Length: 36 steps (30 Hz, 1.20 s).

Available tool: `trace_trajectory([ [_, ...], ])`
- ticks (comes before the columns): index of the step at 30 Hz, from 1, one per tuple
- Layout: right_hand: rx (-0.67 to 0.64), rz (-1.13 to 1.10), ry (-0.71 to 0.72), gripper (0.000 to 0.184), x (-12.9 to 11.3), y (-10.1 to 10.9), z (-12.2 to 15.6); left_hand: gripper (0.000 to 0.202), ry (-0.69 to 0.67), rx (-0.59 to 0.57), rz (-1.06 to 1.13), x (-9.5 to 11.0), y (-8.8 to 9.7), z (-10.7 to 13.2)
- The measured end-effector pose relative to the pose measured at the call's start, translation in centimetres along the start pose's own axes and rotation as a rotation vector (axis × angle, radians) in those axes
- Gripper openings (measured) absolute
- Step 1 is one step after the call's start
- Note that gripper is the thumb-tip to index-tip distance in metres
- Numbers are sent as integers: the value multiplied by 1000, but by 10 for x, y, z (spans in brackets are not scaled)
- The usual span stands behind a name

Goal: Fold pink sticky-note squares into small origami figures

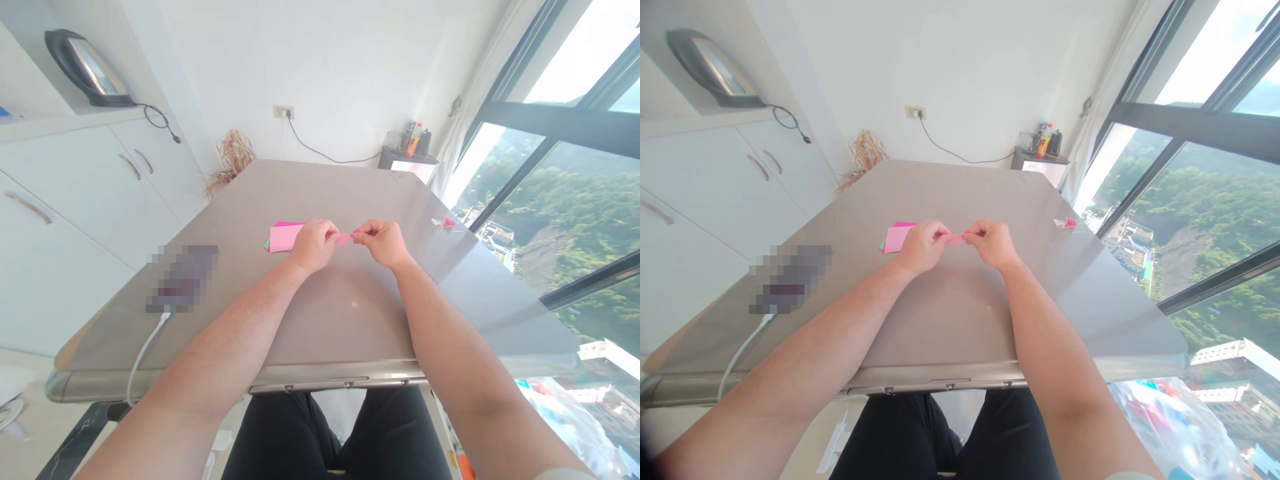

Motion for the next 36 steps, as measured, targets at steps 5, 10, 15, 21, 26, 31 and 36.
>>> trace_trajectory([
  [5, -3, -11, -6, 15, 4, 4, 0, 11, -11, -11, -4, -3, -2, 0],
  [10, -9, -20, -15, 15, 4, 2, 1, 11, 18, -24, -11, -7, 0, 0],
  [15, 44, -53, 3, 13, 1, 3, 2, 11, 6, 27, 1, -15, 1, -1],
  [21, 54, -49, 100, 12, -5, -2, 8, 13, -116, 103, -38, -10, 3, 0],
  [26, 112, -51, 134, 15, -3, -6, 9, 10, 9, 159, 67, -11, 4, 0],
  [31, 181, -76, 86, 11, 0, -4, 7, 9, 236, 161, 252, -25, -1, 0],
  [36, 194, -122, 37, 10, -1, -5, 8, 18, 416, 160, 508, -30, -2, -4],
])
Point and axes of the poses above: each hand's wrist, its own z-axis away from the middle knuckle, its own y-axis out of the back of the hand, x = y × z, the point moved 2 cm from there along -z, towards the middle knuckle, and after that the axes turned 15 degrees about x, right-handed, at the moved point
